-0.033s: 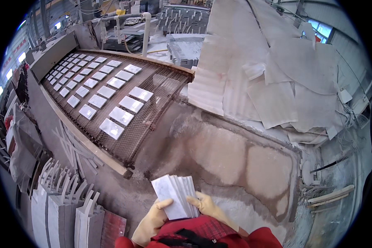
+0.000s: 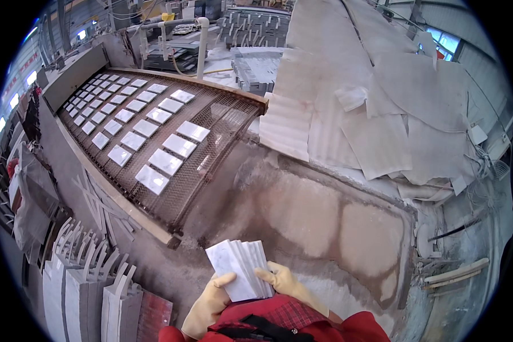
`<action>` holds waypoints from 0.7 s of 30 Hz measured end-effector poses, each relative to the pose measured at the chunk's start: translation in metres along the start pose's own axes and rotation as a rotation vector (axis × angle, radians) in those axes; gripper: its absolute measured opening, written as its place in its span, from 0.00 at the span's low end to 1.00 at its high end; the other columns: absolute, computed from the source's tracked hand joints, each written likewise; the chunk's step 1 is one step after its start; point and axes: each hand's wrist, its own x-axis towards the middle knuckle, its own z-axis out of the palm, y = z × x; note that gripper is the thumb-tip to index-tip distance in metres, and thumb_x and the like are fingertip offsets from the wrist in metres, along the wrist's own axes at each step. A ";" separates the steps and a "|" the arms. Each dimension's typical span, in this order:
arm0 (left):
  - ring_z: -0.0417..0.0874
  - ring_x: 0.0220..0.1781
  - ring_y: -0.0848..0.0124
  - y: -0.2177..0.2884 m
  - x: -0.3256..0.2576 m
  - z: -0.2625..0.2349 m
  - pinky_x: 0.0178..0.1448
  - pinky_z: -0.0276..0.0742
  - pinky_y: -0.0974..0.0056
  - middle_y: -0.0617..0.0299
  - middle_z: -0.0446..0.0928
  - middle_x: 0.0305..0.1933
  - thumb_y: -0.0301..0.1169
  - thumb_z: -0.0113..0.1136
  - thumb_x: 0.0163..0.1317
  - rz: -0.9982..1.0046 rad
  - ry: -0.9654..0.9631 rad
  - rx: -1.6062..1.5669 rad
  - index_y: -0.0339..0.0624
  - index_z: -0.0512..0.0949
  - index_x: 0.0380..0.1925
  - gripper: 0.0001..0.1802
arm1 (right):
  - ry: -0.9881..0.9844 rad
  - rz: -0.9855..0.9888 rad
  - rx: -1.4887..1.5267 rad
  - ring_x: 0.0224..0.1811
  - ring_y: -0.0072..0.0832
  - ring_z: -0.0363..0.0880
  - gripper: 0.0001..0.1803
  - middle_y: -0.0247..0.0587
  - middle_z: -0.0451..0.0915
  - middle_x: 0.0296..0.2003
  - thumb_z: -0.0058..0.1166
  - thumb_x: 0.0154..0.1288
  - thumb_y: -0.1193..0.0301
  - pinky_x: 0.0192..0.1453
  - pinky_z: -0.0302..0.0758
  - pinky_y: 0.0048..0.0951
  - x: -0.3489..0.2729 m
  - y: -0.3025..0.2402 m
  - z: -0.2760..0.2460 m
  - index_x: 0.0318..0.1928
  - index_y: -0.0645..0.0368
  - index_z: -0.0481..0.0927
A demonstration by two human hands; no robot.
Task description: The person picks up small white rectangular tiles from a stack and places them one by one onto a moving conveyor belt. The person repeats this process, continuously loading tiles onto the belt in a neat row.
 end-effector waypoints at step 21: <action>0.80 0.72 0.48 0.152 0.279 -0.016 0.82 0.69 0.43 0.49 0.79 0.73 0.43 0.67 0.64 0.378 0.076 -0.387 0.39 0.71 0.76 0.41 | -0.050 -0.005 -0.015 0.42 0.16 0.80 0.20 0.30 0.87 0.42 0.67 0.79 0.59 0.48 0.77 0.23 0.329 -0.160 -0.137 0.54 0.65 0.87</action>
